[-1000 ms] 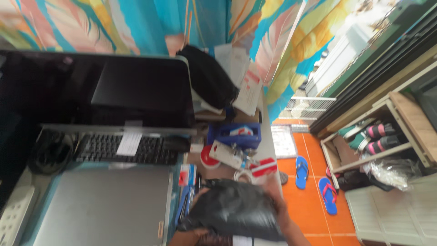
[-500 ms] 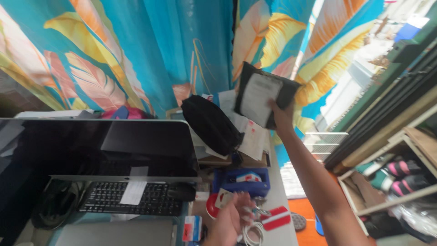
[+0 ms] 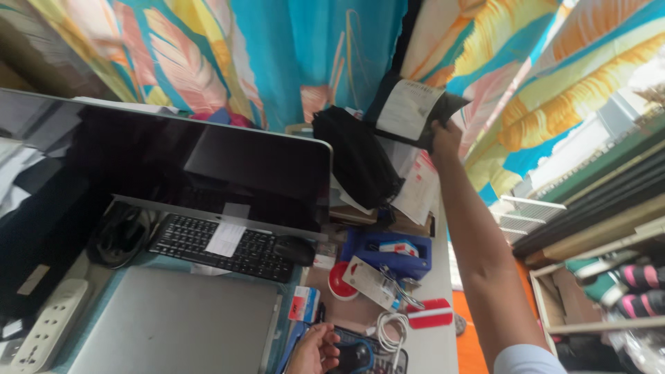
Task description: The person sorts and handles various electronics on a desk, including coiling a white charging cable by hand and checking a small receipt.
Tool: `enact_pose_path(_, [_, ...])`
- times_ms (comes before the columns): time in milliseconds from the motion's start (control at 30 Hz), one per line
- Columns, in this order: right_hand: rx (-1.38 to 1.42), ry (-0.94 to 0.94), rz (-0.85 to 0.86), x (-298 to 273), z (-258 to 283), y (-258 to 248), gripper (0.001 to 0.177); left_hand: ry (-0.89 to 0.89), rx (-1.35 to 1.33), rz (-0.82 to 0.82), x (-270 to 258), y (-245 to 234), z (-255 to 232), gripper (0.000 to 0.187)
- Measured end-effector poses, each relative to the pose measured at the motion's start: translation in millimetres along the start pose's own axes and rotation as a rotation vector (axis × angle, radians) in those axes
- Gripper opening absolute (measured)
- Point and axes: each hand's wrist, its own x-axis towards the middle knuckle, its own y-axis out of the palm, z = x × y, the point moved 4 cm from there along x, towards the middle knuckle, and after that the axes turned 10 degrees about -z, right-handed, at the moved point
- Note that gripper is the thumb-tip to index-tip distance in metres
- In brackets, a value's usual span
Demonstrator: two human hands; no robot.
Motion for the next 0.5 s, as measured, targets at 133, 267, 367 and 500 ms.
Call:
enact_pose_path(133, [0.123,0.020,0.070,3.1,2.6,26.8,0.021,0.191,0.078,-0.003,-32.1,17.6,-14.8,0.031])
enact_pose_path(267, [-0.006,0.164,-0.118,-15.0,-25.3,18.3,0.019,0.257,0.087,-0.041,-61.3,32.8,-17.0,0.027])
enact_pose_path(367, [0.144,0.150,-0.197,-25.9,-18.2,-0.5,0.023,0.300,0.207,0.154,-97.8,68.1,-41.2,0.028])
enact_pose_path(500, [0.344,-0.089,-0.087,-65.2,43.2,-36.5,0.024,0.395,0.287,0.203,-121.0,175.5,-110.9,0.046])
